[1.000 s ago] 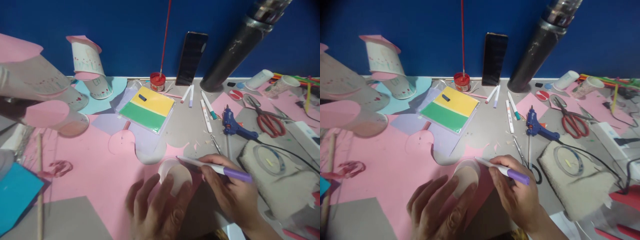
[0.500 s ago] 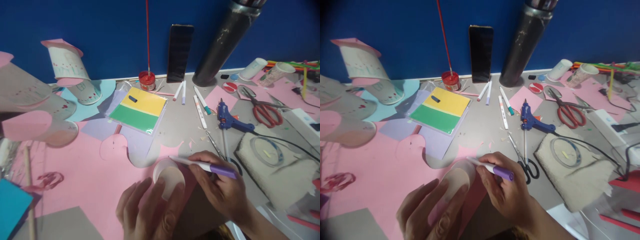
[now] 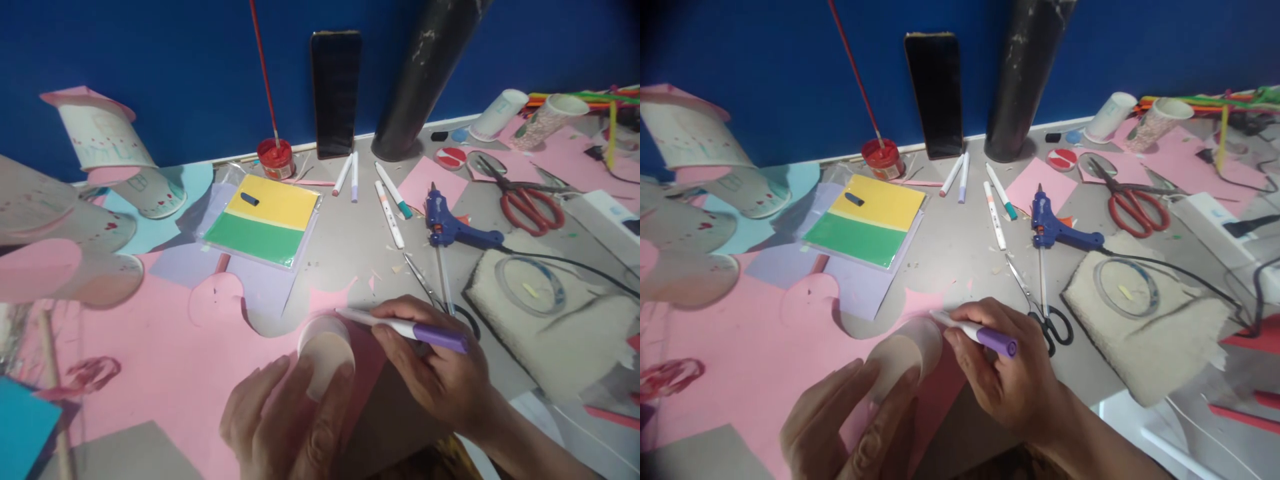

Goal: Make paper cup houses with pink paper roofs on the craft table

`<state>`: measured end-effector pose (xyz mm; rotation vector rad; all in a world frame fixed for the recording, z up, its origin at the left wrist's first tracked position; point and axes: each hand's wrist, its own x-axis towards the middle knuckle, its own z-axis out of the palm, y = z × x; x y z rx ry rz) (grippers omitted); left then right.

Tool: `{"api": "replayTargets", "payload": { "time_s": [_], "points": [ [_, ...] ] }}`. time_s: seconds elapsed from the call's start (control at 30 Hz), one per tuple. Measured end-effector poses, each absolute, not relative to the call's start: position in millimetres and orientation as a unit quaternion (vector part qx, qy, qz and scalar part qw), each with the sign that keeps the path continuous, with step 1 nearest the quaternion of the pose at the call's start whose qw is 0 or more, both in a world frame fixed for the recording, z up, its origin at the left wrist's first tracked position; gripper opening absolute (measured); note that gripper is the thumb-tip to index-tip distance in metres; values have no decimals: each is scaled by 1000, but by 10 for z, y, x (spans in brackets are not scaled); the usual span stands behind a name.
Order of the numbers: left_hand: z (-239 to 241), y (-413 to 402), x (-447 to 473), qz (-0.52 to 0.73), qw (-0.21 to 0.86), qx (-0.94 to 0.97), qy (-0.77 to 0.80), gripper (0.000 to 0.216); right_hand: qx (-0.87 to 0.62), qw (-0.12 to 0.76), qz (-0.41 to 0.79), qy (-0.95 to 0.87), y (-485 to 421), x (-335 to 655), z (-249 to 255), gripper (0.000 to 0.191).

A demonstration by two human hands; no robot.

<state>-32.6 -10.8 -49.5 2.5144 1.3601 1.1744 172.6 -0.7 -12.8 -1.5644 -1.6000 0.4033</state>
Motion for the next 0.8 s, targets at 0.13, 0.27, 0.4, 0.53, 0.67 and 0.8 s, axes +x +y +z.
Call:
{"api": "replayTargets", "payload": {
  "time_s": [0.13, 0.27, 0.4, 0.53, 0.67, 0.8],
  "points": [
    [-504, -119, -332, 373, 24, 815, 442, 56, -634, 415, 154, -634, -77, 1768, -132, 7],
    [-511, -97, -343, 377, 17, 821, 428, 57, -641, 415, 156, -626, -163, 1801, -133, 6],
    [-514, -54, -344, 388, 10, 826, 410, 64, -638, 424, 160, -623, -178, 1802, -153, 5],
    [-512, -25, -346, 377, 2, 834, 402, 73, -628, 427, 161, -630, -166, 1792, -180, 6],
    [-494, -28, -351, 368, 7, 837, 405, 81, -627, 415, 166, -638, -200, 1797, -178, 6],
    [-464, -54, -362, 354, 23, 843, 405, 84, -623, 424, 158, -637, -242, 1802, -152, 6]
  ]
}}
